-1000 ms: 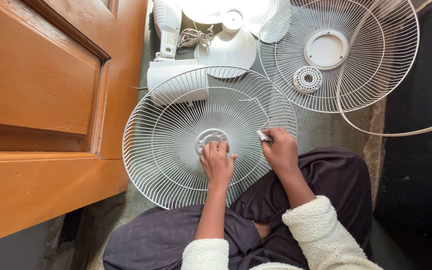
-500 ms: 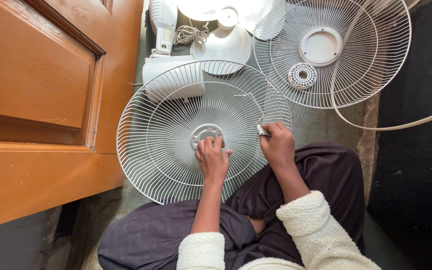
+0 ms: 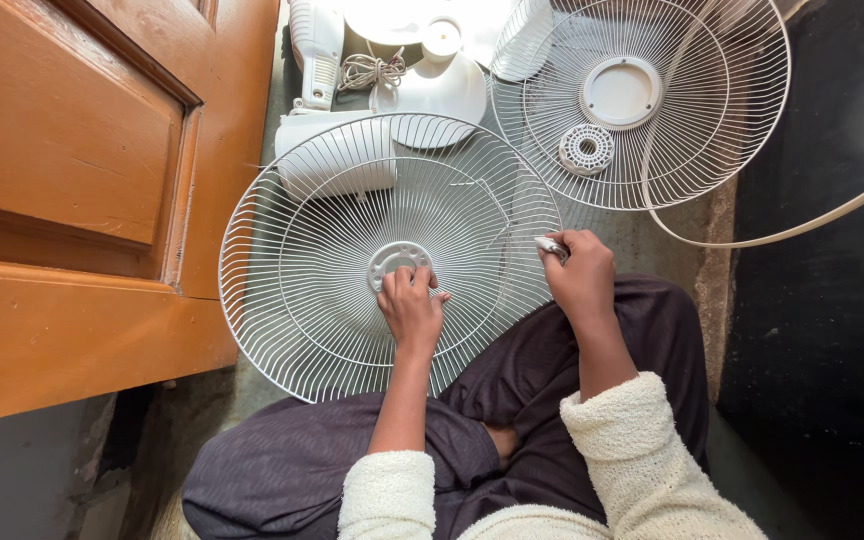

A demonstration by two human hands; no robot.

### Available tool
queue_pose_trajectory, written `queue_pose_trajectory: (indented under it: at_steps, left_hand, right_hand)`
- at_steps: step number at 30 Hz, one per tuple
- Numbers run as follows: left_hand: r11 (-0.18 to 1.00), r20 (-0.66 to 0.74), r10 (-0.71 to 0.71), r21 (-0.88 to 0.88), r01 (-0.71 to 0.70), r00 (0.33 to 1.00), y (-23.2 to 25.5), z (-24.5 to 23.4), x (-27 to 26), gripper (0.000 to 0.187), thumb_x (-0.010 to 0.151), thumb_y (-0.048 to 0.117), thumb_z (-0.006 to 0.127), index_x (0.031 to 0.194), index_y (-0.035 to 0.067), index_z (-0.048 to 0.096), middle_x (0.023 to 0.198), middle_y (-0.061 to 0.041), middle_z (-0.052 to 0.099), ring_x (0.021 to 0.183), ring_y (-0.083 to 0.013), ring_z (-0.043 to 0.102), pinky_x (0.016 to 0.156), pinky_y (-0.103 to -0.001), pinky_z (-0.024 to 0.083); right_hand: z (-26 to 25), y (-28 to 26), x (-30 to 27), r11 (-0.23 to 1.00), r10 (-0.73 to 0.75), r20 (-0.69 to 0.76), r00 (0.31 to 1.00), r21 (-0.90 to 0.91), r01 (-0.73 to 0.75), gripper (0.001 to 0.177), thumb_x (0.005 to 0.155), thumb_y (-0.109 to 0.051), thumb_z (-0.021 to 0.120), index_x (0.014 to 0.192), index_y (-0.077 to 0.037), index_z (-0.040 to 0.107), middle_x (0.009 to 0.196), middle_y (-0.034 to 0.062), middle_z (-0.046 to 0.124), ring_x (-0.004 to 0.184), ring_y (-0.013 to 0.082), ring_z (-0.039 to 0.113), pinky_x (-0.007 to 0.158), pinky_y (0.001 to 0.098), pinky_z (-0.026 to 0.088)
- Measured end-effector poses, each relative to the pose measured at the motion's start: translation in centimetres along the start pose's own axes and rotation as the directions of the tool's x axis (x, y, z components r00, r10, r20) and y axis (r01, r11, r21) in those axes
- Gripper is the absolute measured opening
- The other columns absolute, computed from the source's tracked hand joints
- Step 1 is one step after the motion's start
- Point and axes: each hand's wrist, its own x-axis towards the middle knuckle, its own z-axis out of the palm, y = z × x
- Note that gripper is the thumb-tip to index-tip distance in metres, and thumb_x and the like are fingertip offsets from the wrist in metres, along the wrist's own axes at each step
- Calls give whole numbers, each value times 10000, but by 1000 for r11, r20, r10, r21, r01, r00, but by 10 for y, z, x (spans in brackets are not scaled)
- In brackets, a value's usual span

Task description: The person sits on the floor and assembles a fan by handling a metal grille and several white plastic components belonging to the motor and base.

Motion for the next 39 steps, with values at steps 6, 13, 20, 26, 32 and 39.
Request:
queue_pose_trajectory:
  at_steps: [6,13,20,26,32,39]
  left_hand:
    - [1000,-16,23,12,-23,1000,3,-4,-2,363,669,339,904,919,167,705,1017,15,628,1072,-240,542,923,-452,419]
    - [1000,-10,17,-6,-17,1000,6,-3,-1,362,671,332,909,920,164,707,1018,15,632,1071,-238,543,931,-452,420]
    - [999,-13,18,-38,-18,1000,5,-3,2,364,666,326,914,899,155,692,1004,19,627,1074,-239,545,938,-459,419]
    - [998,-14,26,-53,-27,1000,3,-3,2,369,657,316,918,893,153,686,1008,16,625,1079,-245,546,930,-460,424]
    - [998,1,33,-58,-33,999,0,0,3,368,655,321,923,884,158,684,1004,22,624,1068,-239,545,937,-459,432]
    - [997,-2,37,-74,-37,999,0,-4,5,378,652,312,926,888,154,676,1000,10,609,1067,-243,542,943,-468,422]
  right_hand:
    - [7,1,0,998,55,62,997,30,-57,222,863,-204,796,1047,-80,789,1012,128,749,874,259,740,786,380,580]
    - [29,0,-3,999,20,55,998,27,-22,185,847,-201,800,997,-94,794,984,106,743,843,271,731,764,397,574]
    - [47,7,-4,998,-39,-5,999,-47,38,165,837,-115,769,999,-84,777,1022,110,715,860,326,707,759,433,562]
    - [61,11,-4,993,-101,-45,994,-68,98,149,826,-79,762,974,-64,769,999,113,709,868,338,701,755,445,560]
    - [71,12,-3,993,-96,-35,995,-75,93,117,830,-75,766,942,-44,750,991,106,710,847,328,709,745,447,565]
    - [76,9,-2,993,-67,-4,998,-97,67,120,824,-65,764,934,-30,730,998,113,698,831,336,708,731,453,564]
